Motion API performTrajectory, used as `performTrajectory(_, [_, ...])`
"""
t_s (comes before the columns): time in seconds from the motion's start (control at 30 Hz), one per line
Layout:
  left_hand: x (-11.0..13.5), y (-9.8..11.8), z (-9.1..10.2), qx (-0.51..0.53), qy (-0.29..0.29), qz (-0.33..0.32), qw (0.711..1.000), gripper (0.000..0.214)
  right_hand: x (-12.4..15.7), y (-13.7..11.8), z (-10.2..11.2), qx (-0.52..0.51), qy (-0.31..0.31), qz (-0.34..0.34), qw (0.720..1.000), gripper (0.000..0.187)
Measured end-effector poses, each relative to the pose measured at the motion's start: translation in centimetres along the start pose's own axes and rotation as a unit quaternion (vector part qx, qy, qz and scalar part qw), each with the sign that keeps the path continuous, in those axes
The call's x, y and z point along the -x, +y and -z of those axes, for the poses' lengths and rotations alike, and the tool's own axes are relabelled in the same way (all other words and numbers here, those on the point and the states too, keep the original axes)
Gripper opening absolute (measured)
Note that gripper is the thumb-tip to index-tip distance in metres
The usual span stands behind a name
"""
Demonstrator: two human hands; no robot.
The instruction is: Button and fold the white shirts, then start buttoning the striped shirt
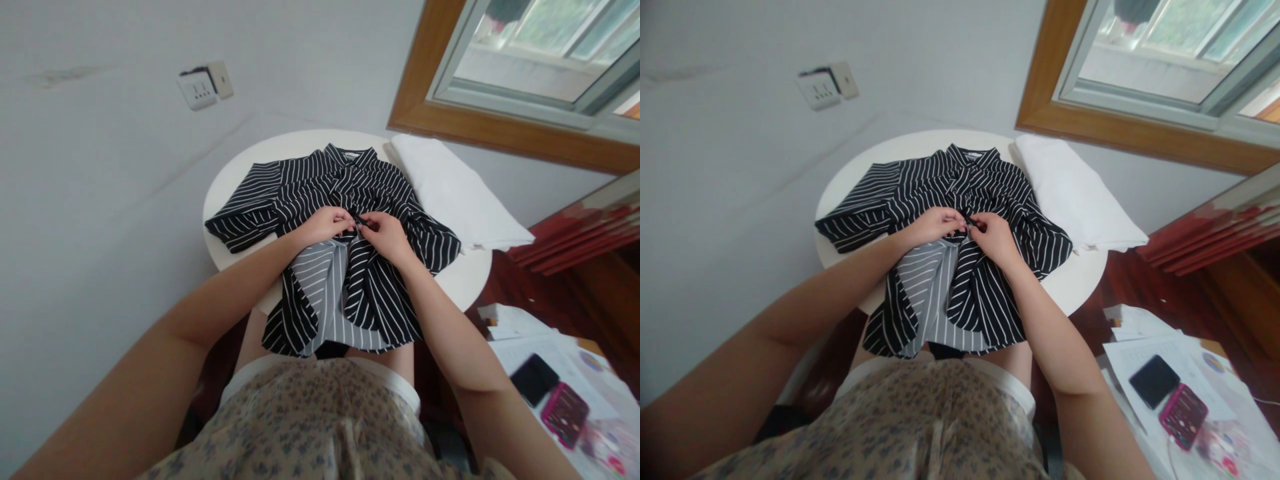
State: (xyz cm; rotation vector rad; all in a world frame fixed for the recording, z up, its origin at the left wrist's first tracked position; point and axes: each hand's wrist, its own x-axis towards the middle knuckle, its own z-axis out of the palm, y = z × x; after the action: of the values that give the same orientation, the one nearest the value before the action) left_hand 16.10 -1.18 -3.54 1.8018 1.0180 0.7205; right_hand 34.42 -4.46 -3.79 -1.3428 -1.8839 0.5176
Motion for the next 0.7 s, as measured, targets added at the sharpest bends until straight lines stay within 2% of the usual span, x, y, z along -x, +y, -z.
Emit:
performTrajectory(0.1, [0.0,0.0,-0.1,0.003,-0.001,-0.012,1.000,0.013,0.0,-0.2,0.2,0.000,-0.011,0.003,1.000,0.022])
performTrajectory(0.27, [-0.1,0.1,-0.1,0.000,-0.010,0.015,1.000,0.015,0.0,-0.4,0.2,0.016,-0.018,0.004,1.000,0.023])
performTrajectory(0.43, [-0.2,-0.1,-0.1,-0.001,-0.010,0.028,1.000,0.015,0.3,-0.6,0.1,0.041,-0.025,0.044,0.998,0.020])
performTrajectory(0.57, [-0.3,-0.2,-0.1,0.002,0.000,0.040,0.999,0.013,0.1,-0.3,0.2,-0.003,-0.062,0.060,0.996,0.020])
performTrajectory(0.7, [-0.3,-0.1,-0.2,0.001,0.013,0.052,0.999,0.012,-0.6,0.8,0.3,-0.066,-0.094,0.015,0.993,0.033])
